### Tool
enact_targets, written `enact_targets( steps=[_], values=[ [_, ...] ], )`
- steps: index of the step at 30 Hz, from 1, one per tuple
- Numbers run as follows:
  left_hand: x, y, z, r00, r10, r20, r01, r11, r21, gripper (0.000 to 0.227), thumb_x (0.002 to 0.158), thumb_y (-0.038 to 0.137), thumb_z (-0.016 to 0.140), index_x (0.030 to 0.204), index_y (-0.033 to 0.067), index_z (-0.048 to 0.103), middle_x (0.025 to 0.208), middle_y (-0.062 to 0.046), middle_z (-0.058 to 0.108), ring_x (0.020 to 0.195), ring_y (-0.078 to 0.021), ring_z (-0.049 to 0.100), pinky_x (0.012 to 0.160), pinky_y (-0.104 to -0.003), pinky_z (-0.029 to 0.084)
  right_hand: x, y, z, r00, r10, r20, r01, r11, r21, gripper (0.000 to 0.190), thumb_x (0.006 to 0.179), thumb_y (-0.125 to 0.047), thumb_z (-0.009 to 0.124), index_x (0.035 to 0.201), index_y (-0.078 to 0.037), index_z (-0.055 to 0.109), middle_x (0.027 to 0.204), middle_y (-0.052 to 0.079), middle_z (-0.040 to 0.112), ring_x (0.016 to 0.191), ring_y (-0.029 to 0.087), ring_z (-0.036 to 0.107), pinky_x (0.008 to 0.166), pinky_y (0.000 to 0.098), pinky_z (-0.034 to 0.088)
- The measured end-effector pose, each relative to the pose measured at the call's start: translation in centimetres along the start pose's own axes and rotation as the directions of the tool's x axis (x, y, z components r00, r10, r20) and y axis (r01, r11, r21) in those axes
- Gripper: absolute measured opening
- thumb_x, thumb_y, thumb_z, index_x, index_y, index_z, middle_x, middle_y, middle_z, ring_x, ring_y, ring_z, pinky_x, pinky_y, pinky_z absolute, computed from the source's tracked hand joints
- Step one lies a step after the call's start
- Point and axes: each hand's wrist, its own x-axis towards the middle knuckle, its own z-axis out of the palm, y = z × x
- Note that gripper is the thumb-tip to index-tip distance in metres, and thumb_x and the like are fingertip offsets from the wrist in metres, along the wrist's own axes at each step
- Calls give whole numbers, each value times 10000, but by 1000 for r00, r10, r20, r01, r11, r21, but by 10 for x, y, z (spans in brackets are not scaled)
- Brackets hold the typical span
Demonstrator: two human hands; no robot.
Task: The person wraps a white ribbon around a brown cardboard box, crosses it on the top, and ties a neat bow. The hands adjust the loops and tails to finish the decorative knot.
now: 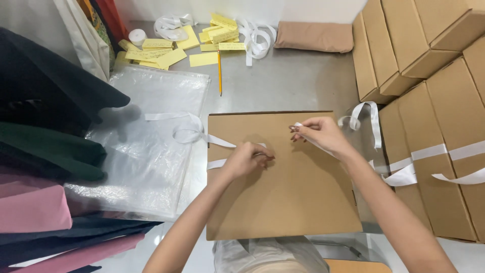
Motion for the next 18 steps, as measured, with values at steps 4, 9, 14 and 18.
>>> enact_targets(
  steps=[4, 9, 14, 18],
  values=[
    [21, -14, 16, 999, 2, -41, -3, 1000, -13, 280, 953, 209, 791, 1230, 209, 828, 1210, -62, 829, 1217, -382, 736, 1052, -510, 561, 22, -24, 47, 998, -23, 51, 25, 999, -46, 179, 947, -116, 812, 1077, 6, 811, 851, 139, 827, 782, 169, 790, 734, 293, 634],
    [35, -45, 43, 982, -143, -126, 95, 940, -327, 271, 977, 327, 807, 1232, 239, 837, 799, -46, 827, 795, -118, 805, 785, -273, 617, 53, -42, 123, 982, -73, 176, 118, 959, -259, 138, 985, -168, 763, 1050, -77, 843, 808, 62, 842, 774, 147, 817, 756, 290, 640],
    [52, -64, 61, 950, -191, -247, 92, 927, -364, 333, 980, 247, 764, 1257, 61, 763, 1050, -139, 804, 1019, -308, 769, 908, -439, 600, 63, -65, 206, 961, -77, 264, 189, 882, -432, 144, 960, -291, 743, 984, -204, 854, 737, -25, 816, 804, 159, 829, 794, 328, 646],
    [65, -74, 67, 900, -396, -183, 141, 661, -737, 311, 1020, 239, 739, 933, -55, 786, 734, -238, 774, 581, -263, 768, 522, -304, 620, 62, -82, 271, 916, -108, 387, 319, 781, -537, 200, 944, -326, 742, 1026, -173, 842, 717, -8, 806, 877, 259, 831, 834, 401, 647]
  ],
)
